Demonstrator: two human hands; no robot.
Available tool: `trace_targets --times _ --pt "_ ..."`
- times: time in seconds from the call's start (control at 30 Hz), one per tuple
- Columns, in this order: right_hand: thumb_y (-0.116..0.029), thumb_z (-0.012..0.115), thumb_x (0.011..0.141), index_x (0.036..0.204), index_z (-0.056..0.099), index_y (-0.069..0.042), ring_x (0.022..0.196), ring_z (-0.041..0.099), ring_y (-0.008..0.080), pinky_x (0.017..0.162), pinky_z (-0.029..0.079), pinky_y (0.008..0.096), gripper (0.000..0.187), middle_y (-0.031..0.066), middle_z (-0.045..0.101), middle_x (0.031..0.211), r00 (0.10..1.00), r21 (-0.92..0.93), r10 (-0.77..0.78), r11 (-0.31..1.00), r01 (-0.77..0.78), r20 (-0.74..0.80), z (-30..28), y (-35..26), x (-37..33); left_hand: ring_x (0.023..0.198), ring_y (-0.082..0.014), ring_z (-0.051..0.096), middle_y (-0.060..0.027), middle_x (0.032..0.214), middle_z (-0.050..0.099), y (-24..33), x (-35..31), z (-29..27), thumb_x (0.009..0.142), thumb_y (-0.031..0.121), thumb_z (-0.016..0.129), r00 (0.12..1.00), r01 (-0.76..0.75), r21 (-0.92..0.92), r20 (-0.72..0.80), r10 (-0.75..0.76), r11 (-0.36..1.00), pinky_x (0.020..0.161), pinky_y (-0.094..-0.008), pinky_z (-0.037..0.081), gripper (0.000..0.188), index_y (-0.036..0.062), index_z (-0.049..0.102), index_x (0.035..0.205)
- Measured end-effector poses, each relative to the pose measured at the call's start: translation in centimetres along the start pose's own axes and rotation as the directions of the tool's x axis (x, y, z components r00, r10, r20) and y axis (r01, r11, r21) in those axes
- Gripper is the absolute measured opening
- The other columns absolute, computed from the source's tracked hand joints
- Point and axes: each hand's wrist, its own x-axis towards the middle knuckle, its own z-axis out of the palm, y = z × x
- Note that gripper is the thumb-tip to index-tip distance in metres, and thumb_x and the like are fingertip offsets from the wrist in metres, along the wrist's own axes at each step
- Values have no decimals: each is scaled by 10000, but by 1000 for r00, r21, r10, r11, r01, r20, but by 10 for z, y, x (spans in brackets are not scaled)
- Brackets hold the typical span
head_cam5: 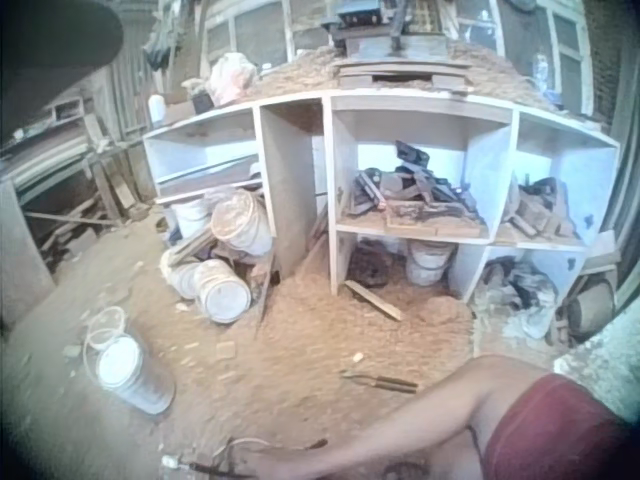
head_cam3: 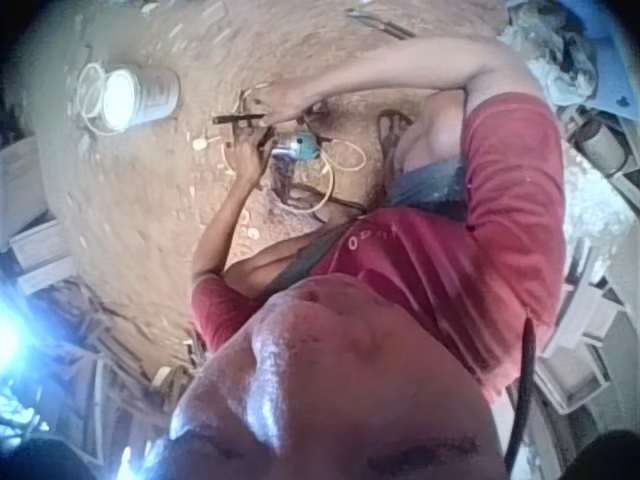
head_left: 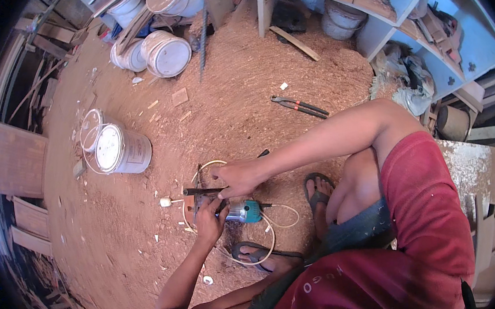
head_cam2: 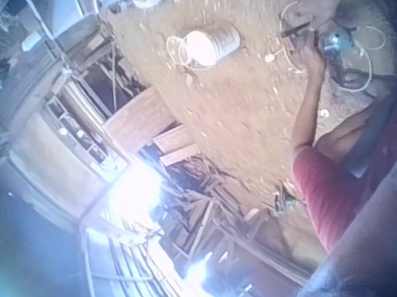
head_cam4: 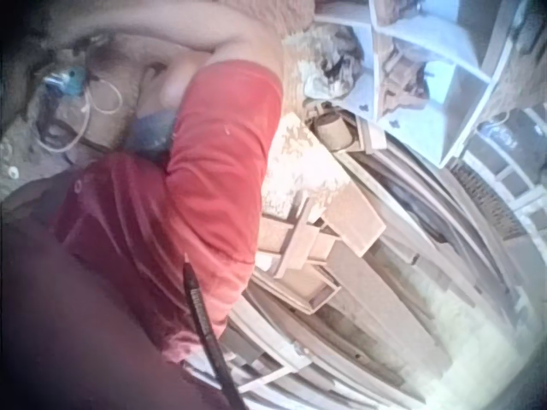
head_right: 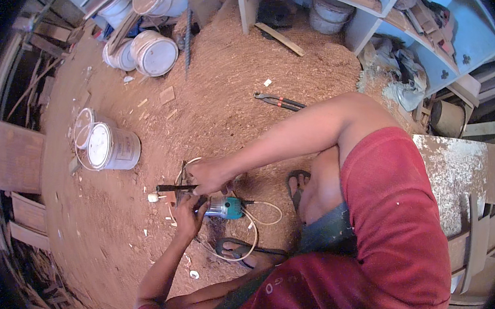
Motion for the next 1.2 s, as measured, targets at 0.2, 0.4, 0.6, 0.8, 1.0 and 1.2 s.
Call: trace_targets --times 0.2,0.4,0.6,0.8,1.0,1.2 --pt "-210 646 817 1072 740 -123 1119 662 383 950 524 551 286 176 679 1236 920 -155 -324 920 361 219 2 14 6 969 -389 664 -215 1060 683 -16 1 -18 887 148 718 970 6 -114 241 22 994 836 -436 520 230 10 697 1069" --pt "-221 593 847 985 744 -113 1437 355 320 1074 365 581 231 103 482 1500 558 -585 -808 363 725 190 -7 33 8 1030 -344 680 -188 1087 718 -16 -3 -13 906 115 708 977 -123 -61 165 132 990 907 -409 523 233 18 703 1118" --pt "-437 677 796 901 711 -67 1241 584 347 934 508 505 386 190 648 1267 924 -476 -383 809 345 18 -37 -16 -16 848 -380 701 -195 909 725 -14 -10 -6 861 163 769 993 77 -171 107 -59 982 766 -426 541 256 13 699 1057" --pt "-458 688 801 1095 670 -64 1042 654 403 864 524 524 492 210 684 1030 966 -330 -98 927 177 241 -28 -9 -10 729 -376 651 -189 780 651 -6 -6 -1 791 164 833 994 111 -50 12 -110 993 670 -453 500 309 -16 598 882" --pt "-267 623 871 1235 630 -81 1157 608 409 965 502 506 409 246 616 1215 894 -237 -414 864 444 170 -12 -1 -5 789 -405 653 -214 833 653 -12 -7 2 833 201 796 998 47 -74 -33 -49 996 700 -460 505 314 -22 623 971" --pt "-235 622 847 1330 566 -120 1335 443 442 1112 410 479 500 273 511 1319 467 -351 -873 399 847 137 3 45 25 953 -405 686 -212 1032 718 -13 4 -19 907 253 717 963 14 -115 270 18 993 851 -468 526 317 28 709 1130"
